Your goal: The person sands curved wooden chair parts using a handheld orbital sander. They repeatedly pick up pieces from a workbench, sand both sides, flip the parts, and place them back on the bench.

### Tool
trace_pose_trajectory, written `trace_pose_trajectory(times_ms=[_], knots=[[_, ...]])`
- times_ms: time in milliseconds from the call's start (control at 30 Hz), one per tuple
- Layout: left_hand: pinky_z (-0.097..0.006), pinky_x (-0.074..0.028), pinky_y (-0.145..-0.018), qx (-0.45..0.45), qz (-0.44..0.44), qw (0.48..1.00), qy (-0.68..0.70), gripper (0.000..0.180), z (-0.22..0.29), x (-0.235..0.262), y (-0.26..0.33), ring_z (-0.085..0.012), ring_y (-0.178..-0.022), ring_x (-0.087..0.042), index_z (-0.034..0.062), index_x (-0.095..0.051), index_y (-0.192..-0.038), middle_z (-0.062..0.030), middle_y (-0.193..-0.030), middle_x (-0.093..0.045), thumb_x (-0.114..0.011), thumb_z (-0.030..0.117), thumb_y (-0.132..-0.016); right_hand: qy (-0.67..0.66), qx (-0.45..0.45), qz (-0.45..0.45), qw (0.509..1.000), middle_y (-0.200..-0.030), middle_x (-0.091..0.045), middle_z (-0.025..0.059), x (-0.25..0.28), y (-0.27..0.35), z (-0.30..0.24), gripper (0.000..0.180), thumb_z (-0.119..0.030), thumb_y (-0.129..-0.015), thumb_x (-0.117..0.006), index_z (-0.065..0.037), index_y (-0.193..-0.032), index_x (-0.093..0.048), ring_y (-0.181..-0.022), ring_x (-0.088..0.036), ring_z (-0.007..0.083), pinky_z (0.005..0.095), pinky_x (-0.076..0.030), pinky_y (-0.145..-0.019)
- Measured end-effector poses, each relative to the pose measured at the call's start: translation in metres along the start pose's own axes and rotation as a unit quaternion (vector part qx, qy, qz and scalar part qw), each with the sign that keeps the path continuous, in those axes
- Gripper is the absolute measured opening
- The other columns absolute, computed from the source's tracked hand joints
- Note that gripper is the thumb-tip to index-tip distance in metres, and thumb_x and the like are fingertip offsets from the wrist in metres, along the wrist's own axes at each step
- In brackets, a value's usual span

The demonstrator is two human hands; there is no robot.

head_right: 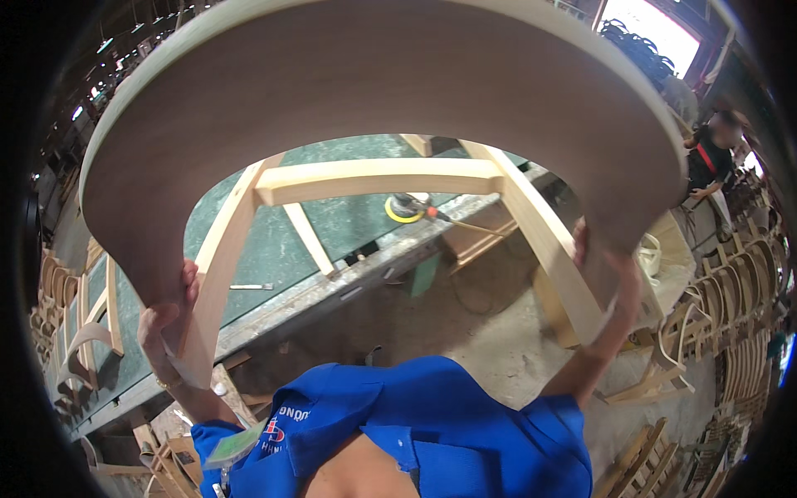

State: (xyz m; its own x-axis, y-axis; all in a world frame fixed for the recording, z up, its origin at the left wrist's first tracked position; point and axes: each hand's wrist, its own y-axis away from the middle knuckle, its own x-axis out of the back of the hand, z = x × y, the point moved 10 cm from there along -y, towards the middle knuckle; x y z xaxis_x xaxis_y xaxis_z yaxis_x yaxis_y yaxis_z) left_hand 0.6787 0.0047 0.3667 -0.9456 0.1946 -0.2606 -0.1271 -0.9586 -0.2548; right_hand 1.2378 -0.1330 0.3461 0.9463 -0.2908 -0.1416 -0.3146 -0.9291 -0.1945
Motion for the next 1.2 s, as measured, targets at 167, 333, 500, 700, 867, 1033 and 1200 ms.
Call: trace_pose_trajectory(times_ms=[167,333,500,700,867,1033,1200], knots=[[-0.025,-0.041,-0.072,0.016,0.086,0.995,-0.056,0.07,0.003,0.099,-0.034,-0.0144,-0.077,-0.049,-0.0032,-0.047,-0.121,-0.0109,-0.096,-0.051,-0.067,0.026,-0.06,-0.027,-0.016,-0.119,0.992,-0.094,-0.061,0.0119,-0.125,-0.141,0.05,0.046,-0.025,-0.078,-0.068,0.005,-0.112,-0.056,-0.077,-0.059,0.0157,0.028,-0.048,-0.067],[-0.025,-0.042,-0.073,0.063,0.122,0.99,-0.021,0.058,-0.051,0.145,-0.091,-0.0146,-0.078,-0.049,-0.0045,-0.048,-0.118,-0.0103,-0.095,-0.053,-0.06,0.023,-0.068,-0.07,-0.085,-0.153,0.982,-0.091,-0.062,0.0093,-0.185,-0.246,0.111,0.04,-0.022,-0.079,-0.067,0.001,-0.11,-0.059,-0.076,-0.059,0.0151,0.0287,-0.049,-0.064],[-0.025,-0.045,-0.075,0.081,0.175,0.98,-0.055,0.039,-0.113,0.156,-0.165,-0.013,-0.079,-0.054,-0.0019,-0.055,-0.11,-0.0056,-0.094,-0.058,-0.059,0.016,-0.075,-0.055,-0.112,-0.149,0.981,-0.096,-0.065,0.0102,-0.2,-0.353,0.174,0.042,-0.024,-0.079,-0.068,0.002,-0.111,-0.06,-0.08,-0.063,0.0168,0.0313,-0.052,-0.07],[-0.029,-0.046,-0.097,0.016,0.145,0.98,-0.138,0.065,-0.225,0.162,-0.304,-0.0209,-0.116,-0.056,0.0014,-0.038,-0.144,-0.0173,-0.129,-0.056,-0.067,0.014,-0.087,0.187,0.023,-0.103,0.977,-0.113,-0.064,0.0133,-0.171,-0.515,0.261,0.049,-0.009,-0.089,-0.061,0.002,-0.135,-0.049,-0.105,-0.061,0.0185,0.0314,-0.049,-0.089],[-0.05,-0.027,-0.113,0.098,0.246,0.832,-0.488,0.096,-0.328,0.118,-0.243,-0.0408,-0.14,-0.031,0.0025,-0.024,-0.15,-0.0288,-0.151,-0.03,-0.074,0.04,-0.077,0.252,-0.026,-0.168,0.953,-0.142,-0.046,0.022,-0.188,-0.437,0.353,0.073,-0.01,-0.083,-0.07,0.002,-0.146,-0.036,-0.131,-0.047,0.0258,0.0355,-0.038,-0.106],[-0.065,-0.005,-0.113,0.198,0.201,0.673,-0.684,0.094,-0.441,0.082,-0.168,-0.0484,-0.144,-0.011,0.0165,-0.014,-0.156,-0.0284,-0.157,-0.009,-0.068,0.033,-0.081,0.454,-0.153,-0.287,0.83,-0.136,-0.051,0.0239,-0.188,-0.337,0.433,0.081,-0.02,-0.077,-0.075,-0.009,-0.148,-0.038,-0.124,-0.05,0.0358,0.0411,-0.038,-0.105],[-0.064,-0.007,-0.114,0.206,0.222,0.639,-0.707,0.098,-0.404,0.12,-0.121,-0.046,-0.145,-0.013,0.0008,-0.012,-0.153,-0.0281,-0.157,-0.012,-0.069,0.035,-0.082,0.52,-0.059,-0.287,0.802,-0.126,-0.054,0.0228,-0.2,-0.331,0.425,0.077,-0.021,-0.076,-0.076,-0.013,-0.144,-0.04,-0.118,-0.052,0.0397,0.0449,-0.041,-0.1]])
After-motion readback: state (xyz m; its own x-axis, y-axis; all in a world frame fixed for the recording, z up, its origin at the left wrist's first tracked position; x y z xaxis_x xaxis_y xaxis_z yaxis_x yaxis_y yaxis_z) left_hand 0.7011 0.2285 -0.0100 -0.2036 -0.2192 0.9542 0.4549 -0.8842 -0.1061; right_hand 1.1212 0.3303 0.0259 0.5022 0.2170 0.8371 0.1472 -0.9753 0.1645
